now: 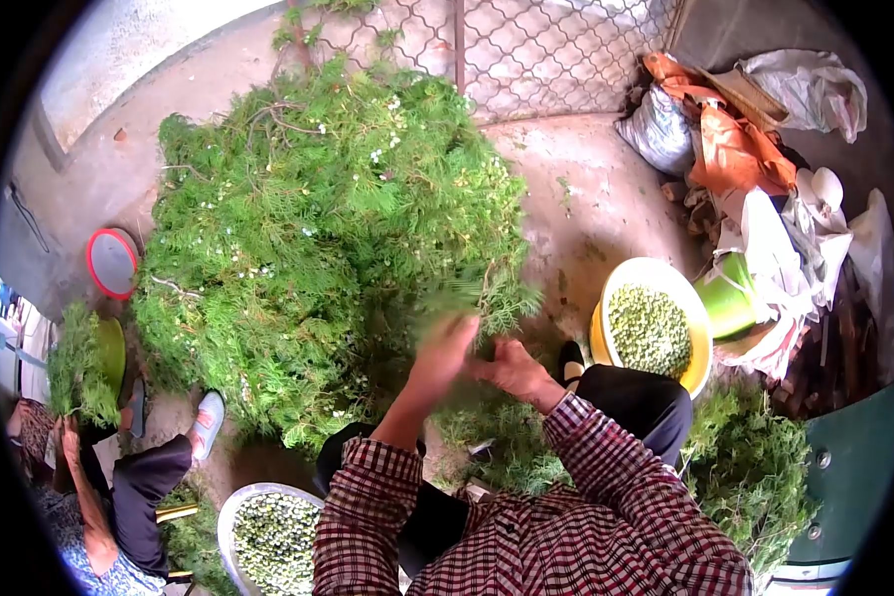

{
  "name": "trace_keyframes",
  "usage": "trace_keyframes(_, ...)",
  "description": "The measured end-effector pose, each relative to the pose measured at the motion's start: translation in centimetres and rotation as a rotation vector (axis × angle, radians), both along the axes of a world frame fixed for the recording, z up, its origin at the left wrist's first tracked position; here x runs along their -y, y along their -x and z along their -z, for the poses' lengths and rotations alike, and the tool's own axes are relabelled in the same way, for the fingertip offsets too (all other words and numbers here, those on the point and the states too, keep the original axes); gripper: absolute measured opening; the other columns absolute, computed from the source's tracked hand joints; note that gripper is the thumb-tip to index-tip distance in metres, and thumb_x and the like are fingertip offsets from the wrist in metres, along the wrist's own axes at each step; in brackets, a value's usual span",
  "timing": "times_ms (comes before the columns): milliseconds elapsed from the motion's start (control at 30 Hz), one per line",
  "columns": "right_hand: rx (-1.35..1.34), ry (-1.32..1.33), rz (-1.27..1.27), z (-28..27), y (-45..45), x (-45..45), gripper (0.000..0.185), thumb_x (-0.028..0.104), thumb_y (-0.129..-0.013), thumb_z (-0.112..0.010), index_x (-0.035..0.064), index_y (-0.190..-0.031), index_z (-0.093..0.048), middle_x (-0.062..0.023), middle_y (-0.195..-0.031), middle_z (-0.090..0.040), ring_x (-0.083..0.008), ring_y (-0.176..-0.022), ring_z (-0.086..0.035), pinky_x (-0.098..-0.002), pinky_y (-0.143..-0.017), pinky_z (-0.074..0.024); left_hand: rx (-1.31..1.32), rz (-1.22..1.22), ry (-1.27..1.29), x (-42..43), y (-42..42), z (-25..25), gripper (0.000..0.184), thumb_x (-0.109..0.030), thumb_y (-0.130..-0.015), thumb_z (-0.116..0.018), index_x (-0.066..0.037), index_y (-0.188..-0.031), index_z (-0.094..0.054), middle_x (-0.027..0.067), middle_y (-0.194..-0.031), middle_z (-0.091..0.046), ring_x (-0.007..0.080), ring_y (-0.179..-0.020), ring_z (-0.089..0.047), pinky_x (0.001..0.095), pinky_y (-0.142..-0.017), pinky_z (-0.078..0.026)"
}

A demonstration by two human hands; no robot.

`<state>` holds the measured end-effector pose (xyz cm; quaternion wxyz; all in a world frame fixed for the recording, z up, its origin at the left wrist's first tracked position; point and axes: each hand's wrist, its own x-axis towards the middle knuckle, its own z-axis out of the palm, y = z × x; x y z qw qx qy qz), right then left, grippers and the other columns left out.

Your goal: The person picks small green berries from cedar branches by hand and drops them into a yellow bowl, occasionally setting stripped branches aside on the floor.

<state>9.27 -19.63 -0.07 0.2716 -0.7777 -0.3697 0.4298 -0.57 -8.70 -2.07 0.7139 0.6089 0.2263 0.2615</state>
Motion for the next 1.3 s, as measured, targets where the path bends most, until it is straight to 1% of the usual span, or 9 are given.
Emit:
trace_keyframes(200, 0.558, -0.372, -0.037, 4.7, -2.9, 5.1, 0.02, 0.017, -0.07, -0.062, 0.0031, -0.083, -0.057, -0.0163, -0.079, -0.058, -0.0259, -0.073, -0.06, -0.0376, -0.062, -0.0467, -0.182, -0.105, -0.151, -0.6, 1.2, -1.5, 0.019, -0.015, -0.082, -0.058, 0.0, -0.095, -0.057, -0.0038, -0.077, -0.053, 0.0035, -0.068, -0.045, 0.0174, -0.062, -0.038)
trace_keyframes(333, 0.54, 0.55, -1.01, 13.2, -3.5, 13.7, 0.027, 0.014, -0.074, -0.056, 0.008, -0.101, -0.058, -0.0117, -0.082, -0.057, -0.0248, -0.066, -0.056, -0.037, -0.058, -0.0443, -0.135, -0.107, -0.038, -0.7, 1.7, -3.0, 0.023, -0.015, -0.081, -0.058, 0.0, -0.098, -0.057, -0.0025, -0.08, -0.053, 0.0034, -0.069, -0.044, 0.0178, -0.062, -0.036)
trace_keyframes(433, 0.386, 0.486, -0.858, 15.2, -4.7, 15.9, 0.032, 0.014, -0.074, -0.058, 0.0047, -0.104, -0.056, -0.0143, -0.086, -0.057, -0.0262, -0.069, -0.055, -0.0392, -0.061, -0.0441, -0.173, -0.059, -0.008, -0.4, 1.7, -3.7, 0.026, -0.016, -0.082, -0.058, 0.001, -0.101, -0.055, 0.0017, -0.085, -0.055, 0.0062, -0.073, -0.048, 0.02, -0.066, -0.04)
trace_keyframes(533, 0.096, 0.426, -0.309, 14.8, -6.0, 12.2, 0.037, 0.018, -0.076, -0.058, -0.001, -0.107, -0.054, -0.0165, -0.091, -0.057, -0.0279, -0.075, -0.054, -0.0401, -0.065, -0.0442, -0.162, -0.058, 0.007, -0.3, 1.4, -4.6, 0.023, -0.015, -0.082, -0.057, 0.001, -0.1, -0.055, 0.0004, -0.083, -0.054, 0.0054, -0.073, -0.048, 0.0193, -0.065, -0.04)
trace_keyframes(733, 0.173, 0.217, 0.025, 25.2, -7.6, 10.4, 0.044, 0.018, -0.078, -0.056, -0.0029, -0.116, -0.048, -0.0213, -0.094, -0.057, -0.0275, -0.069, -0.055, -0.0407, -0.065, -0.0465, -0.279, -0.098, -0.003, -1.2, 0.9, -4.1, 0.024, -0.012, -0.082, -0.05, 0.001, -0.101, -0.057, 0.0064, -0.093, -0.059, 0.013, -0.082, -0.055, 0.0239, -0.07, -0.042)
trace_keyframes(900, 0.101, 0.366, 0.092, 27.9, -7.4, 7.5, 0.039, 0.002, -0.081, -0.048, 0.0004, -0.12, -0.045, -0.0237, -0.099, -0.053, -0.0256, -0.068, -0.051, -0.0391, -0.054, -0.046, -0.304, -0.09, 0.102, -1.2, 0.7, -3.9, 0.022, -0.008, -0.083, -0.047, 0.003, -0.1, -0.057, 0.0083, -0.096, -0.059, 0.0142, -0.082, -0.055, 0.0257, -0.069, -0.043)
trace_keyframes(1133, 0.253, 0.535, 0.251, 32.1, -7.1, 6.2, 0.026, 0.005, -0.081, -0.05, 0.0017, -0.107, -0.051, -0.0231, -0.113, -0.042, -0.0307, -0.082, -0.05, -0.041, -0.068, -0.0473, -0.289, -0.077, 0.11, -1.3, 0.2, -3.3, 0.022, -0.011, -0.084, -0.048, 0.003, -0.099, -0.057, 0.0106, -0.096, -0.059, 0.0153, -0.082, -0.055, 0.0264, -0.069, -0.044)
trace_keyframes(1267, 0.256, 0.493, 0.154, 33.2, -8.0, 6.9, 0.026, 0.006, -0.078, -0.053, 0.0014, -0.104, -0.052, -0.0201, -0.098, -0.049, -0.0298, -0.074, -0.051, -0.04, -0.063, -0.0467, -0.314, -0.078, 0.101, -1.0, 0.0, -3.6, 0.024, -0.013, -0.084, -0.048, 0.003, -0.1, -0.058, 0.0113, -0.095, -0.06, 0.0158, -0.081, -0.055, 0.0262, -0.068, -0.044)
trace_keyframes(1300, 0.245, 0.477, 0.119, 33.7, -8.3, 7.0, 0.023, 0.008, -0.079, -0.051, 0.001, -0.102, -0.053, -0.0171, -0.081, -0.053, -0.0269, -0.065, -0.051, -0.0379, -0.057, -0.0453, -0.313, -0.076, 0.096, -1.0, 0.0, -3.7, 0.024, -0.013, -0.084, -0.048, 0.003, -0.1, -0.058, 0.0114, -0.095, -0.06, 0.0159, -0.081, -0.055, 0.0262, -0.068, -0.043)
